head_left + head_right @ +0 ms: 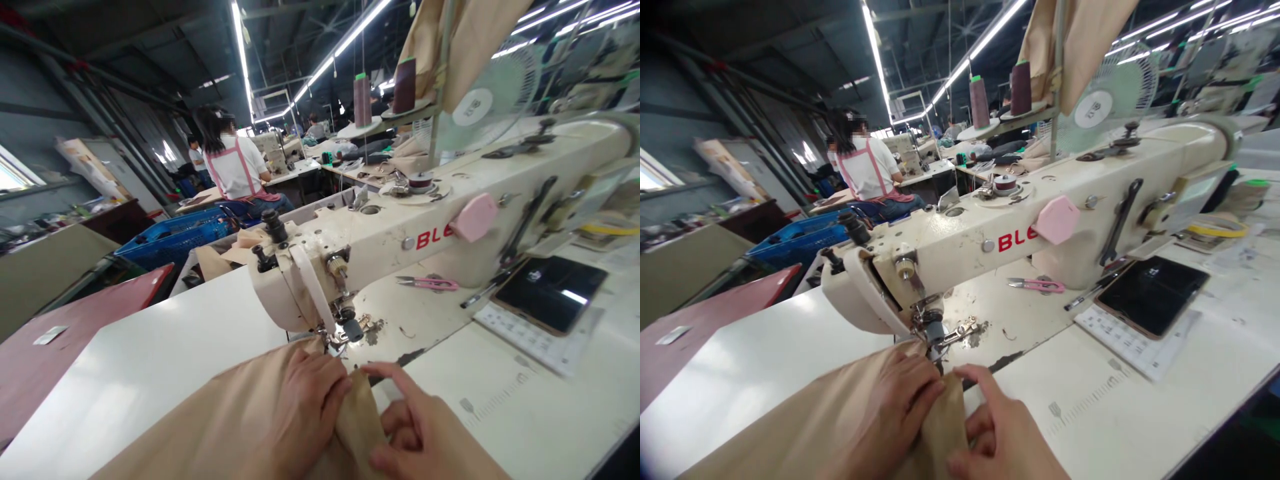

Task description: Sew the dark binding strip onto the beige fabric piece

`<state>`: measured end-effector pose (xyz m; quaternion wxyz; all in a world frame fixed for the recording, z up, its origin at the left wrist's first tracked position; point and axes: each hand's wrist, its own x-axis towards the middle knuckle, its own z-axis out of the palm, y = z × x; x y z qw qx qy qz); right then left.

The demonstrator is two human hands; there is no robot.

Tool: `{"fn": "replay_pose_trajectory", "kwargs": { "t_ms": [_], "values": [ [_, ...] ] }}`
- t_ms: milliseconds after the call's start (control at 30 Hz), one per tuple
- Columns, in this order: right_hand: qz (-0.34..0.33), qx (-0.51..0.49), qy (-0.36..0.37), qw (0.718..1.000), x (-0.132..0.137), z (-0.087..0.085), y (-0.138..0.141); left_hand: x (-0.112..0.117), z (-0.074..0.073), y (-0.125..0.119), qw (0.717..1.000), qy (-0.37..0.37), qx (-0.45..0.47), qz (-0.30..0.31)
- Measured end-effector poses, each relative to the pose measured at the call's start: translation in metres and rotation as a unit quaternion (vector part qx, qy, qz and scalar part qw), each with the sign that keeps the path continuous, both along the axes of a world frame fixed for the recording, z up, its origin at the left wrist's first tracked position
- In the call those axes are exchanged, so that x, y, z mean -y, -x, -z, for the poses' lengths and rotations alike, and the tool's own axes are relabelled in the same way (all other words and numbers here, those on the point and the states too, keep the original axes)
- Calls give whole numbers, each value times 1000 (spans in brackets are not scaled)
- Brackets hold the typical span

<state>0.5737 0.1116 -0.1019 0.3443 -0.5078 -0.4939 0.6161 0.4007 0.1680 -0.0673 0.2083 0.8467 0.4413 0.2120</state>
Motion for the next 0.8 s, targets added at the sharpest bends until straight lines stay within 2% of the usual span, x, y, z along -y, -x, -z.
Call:
{"fn": "replay_pose_trajectory", "kwargs": {
  "t_ms": [67,133,300,567,667,800],
  "values": [
    [-53,36,-18,998,5,5,5,-7,1,6,999,-10,-1,-49],
    [-82,56,-22,995,5,10,9,-13,1,10,995,12,13,-99],
    [-95,67,1,993,-8,16,14,-23,-1,9,988,25,14,-152],
    [-90,43,18,995,-22,8,16,-30,0,11,980,36,3,-194],
    [-94,23,40,994,-25,13,16,-32,3,11,979,37,-1,-199],
    [-84,14,29,996,-26,21,18,-38,7,11,980,19,-5,-199]
  ]
}}
